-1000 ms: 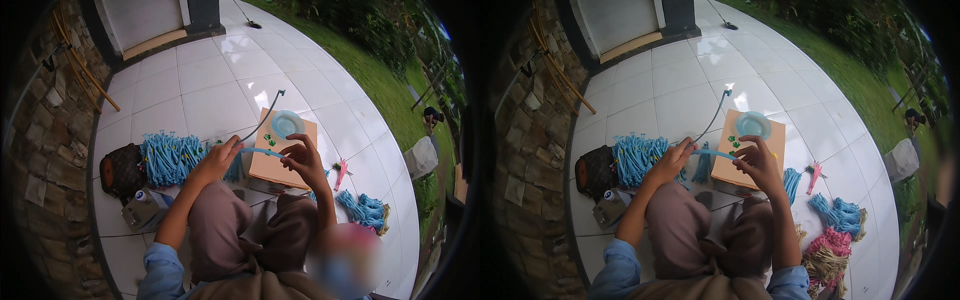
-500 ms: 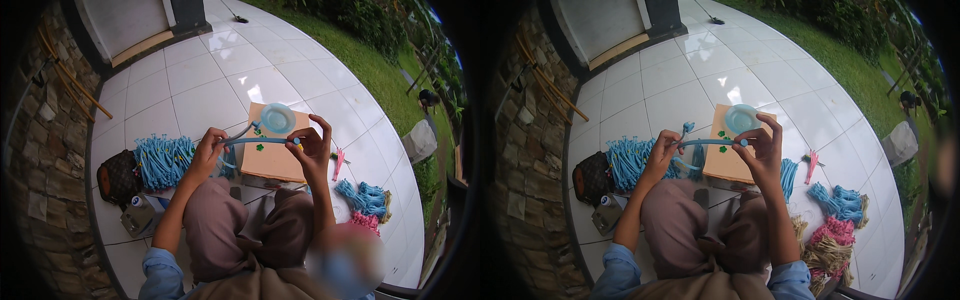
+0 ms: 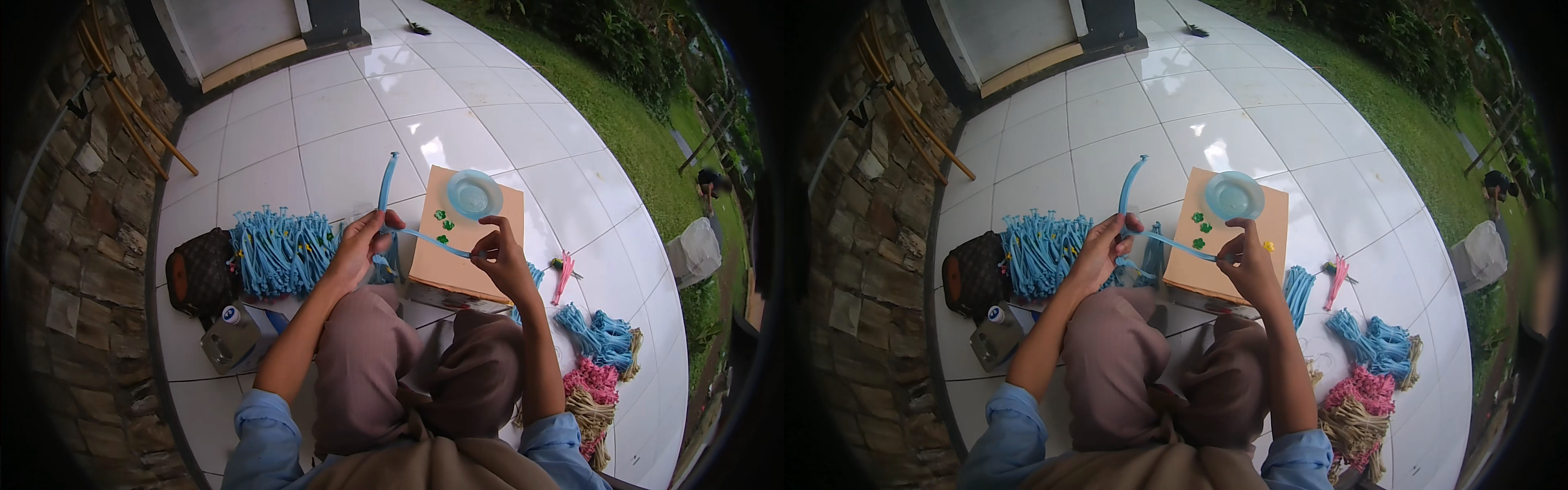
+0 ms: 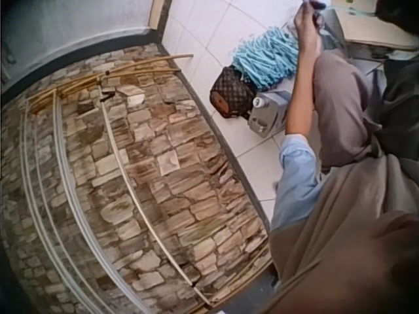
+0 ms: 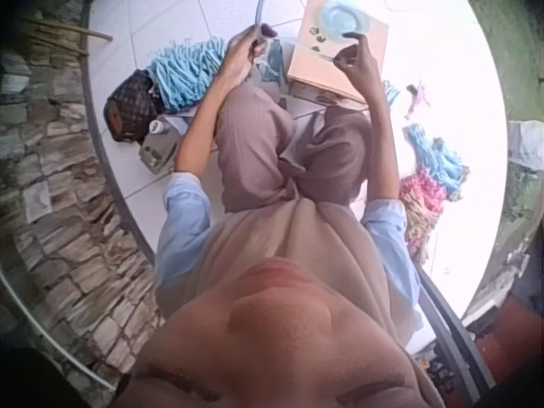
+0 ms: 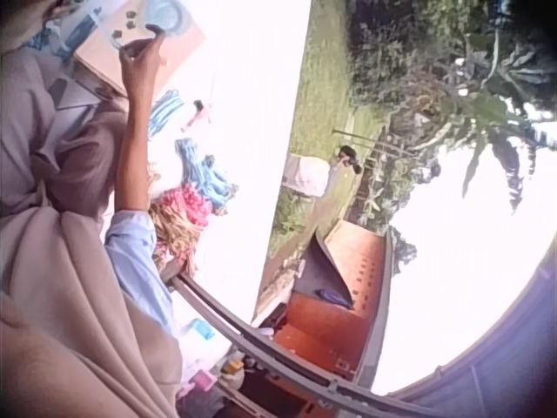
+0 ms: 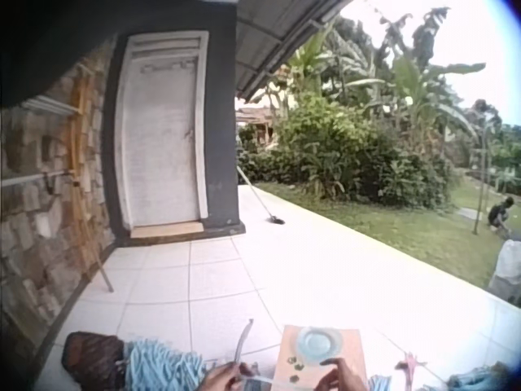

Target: The person attaches small decorative flower components to blue plastic shoe straps by inserting the strap ends through holes in the components, then places the finished straps into a bag.

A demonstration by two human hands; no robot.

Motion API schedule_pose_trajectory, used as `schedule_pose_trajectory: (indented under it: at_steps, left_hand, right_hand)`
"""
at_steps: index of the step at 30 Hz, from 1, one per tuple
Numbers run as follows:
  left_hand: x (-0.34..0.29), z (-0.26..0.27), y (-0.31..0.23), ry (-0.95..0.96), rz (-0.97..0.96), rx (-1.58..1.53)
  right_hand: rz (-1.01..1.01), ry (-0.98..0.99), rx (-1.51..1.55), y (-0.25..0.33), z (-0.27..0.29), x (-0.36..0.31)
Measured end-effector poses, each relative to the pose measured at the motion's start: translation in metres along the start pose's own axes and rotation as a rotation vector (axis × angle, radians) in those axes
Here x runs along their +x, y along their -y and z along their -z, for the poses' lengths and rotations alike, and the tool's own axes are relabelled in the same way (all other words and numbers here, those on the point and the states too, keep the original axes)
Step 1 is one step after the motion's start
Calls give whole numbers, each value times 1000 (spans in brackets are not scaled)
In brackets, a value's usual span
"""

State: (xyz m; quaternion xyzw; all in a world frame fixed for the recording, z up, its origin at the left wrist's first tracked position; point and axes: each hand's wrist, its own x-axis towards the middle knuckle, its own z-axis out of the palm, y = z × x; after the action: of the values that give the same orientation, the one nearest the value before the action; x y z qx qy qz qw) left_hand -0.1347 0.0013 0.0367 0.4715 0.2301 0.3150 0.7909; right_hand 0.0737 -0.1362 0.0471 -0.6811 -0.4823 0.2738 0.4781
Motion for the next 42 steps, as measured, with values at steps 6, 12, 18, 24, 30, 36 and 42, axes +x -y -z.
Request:
schedule_pose_trajectory:
  at_steps: [6,12,18,24,30,36,42]
  left_hand:
    - [0,-4,2,123,-18,307]
    - [0,-10,-1,362,35,454]
    - [1,-7,-1,333,95,527]
    - [1,-7,-1,243,94,501]
    - [7,12,10,-55,90,437]
    - [6,8,4,-72,164,533]
    - [4,5,2,169,15,363]
  right_hand:
    - [-35,95,365,9,-6,4]
    - [71,-190,792,29,-7,10]
    - [255,-400,536,32,-6,7]
    - [273,-403,431,28,-8,10]
    - [0,26,36,-42,-9,35]
    - [240,132,-288,-89,-41,50]
    - [391,210,-440,-105,-52,57]
